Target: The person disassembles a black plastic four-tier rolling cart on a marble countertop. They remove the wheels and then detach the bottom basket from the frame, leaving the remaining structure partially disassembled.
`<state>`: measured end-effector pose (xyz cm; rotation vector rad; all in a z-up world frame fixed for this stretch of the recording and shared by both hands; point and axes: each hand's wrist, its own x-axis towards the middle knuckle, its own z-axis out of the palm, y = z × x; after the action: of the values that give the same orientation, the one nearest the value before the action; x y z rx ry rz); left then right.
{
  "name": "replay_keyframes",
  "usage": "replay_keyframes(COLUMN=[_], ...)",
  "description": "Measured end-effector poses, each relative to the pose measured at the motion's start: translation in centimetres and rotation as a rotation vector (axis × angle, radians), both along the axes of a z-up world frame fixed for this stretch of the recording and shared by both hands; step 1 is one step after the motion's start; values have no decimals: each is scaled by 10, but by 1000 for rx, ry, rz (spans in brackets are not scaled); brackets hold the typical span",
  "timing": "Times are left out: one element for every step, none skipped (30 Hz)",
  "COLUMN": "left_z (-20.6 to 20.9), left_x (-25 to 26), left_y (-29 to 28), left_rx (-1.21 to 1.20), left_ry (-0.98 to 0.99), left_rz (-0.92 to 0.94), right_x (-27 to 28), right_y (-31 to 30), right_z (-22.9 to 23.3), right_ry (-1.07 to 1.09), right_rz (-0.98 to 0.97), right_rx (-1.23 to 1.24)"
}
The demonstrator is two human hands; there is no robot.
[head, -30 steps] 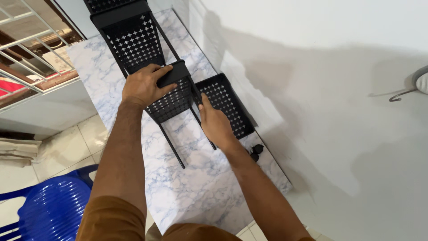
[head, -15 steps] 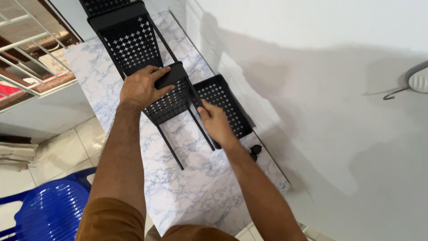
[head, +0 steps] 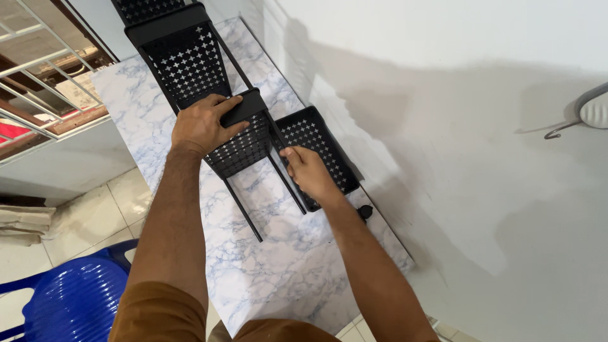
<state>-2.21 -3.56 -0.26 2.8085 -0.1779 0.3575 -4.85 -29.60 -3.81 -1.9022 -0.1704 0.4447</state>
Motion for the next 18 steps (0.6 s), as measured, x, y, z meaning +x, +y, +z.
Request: replay_keyframes(left_z=[1, 2, 2, 1, 1, 1, 1, 1, 1, 0, 0, -1, -1, -1, -2, -2, -2, -2], left_x=[0, 1, 1, 1, 2, 2, 3, 3, 3, 2, 2, 2, 3, 3, 2, 2, 2, 2], left_y=[0, 0, 0, -1, -1, -2, -1, -1, -1, 0, 0, -1, -1, 0, 1, 1, 1, 1], left_rx=[10, 19, 28, 30, 32, 35, 37, 39, 39, 37, 33, 29, 27, 25, 24, 24, 25, 26], left_ry=[-9, -19, -26, -8, 10, 28, 26, 24, 24, 14, 3, -8, -13, -17, -19, -22, -26, -30], left_rz=[-3, -5, -8, 1, 11, 21, 21, 20, 17, 14, 9, 5, 1, -3, -5, -4, -6, -9], right_x=[4, 7, 8, 8, 9, 9, 10, 11, 11, 11, 11, 9, 6, 2, -4, -12, -18, -22], right_y=[-4, -7, -9, -11, -12, -14, -15, -14, -14, -13, -13, -10, -3, 3, 10, 16, 20, 21], right_z=[0, -1, -4, -6, -8, -11, -13, -16, -18, -21, -22, -22, -23, -22, -20, -18, -14, -10], right_ry=[208, 417, 504, 590, 677, 656, 634, 612, 560, 507, 454, 177, -100, -375, -342, -307, -270, -312], right_rz=[-6, -13, -32, -51, -70, -37, -1, 35, 37, 39, 39, 34, 31, 30, 9, -13, -37, -31], right_rx=[147, 293, 407, 522, 636, 632, 629, 625, 567, 508, 448, 299, 149, -2, -166, -329, -492, -542])
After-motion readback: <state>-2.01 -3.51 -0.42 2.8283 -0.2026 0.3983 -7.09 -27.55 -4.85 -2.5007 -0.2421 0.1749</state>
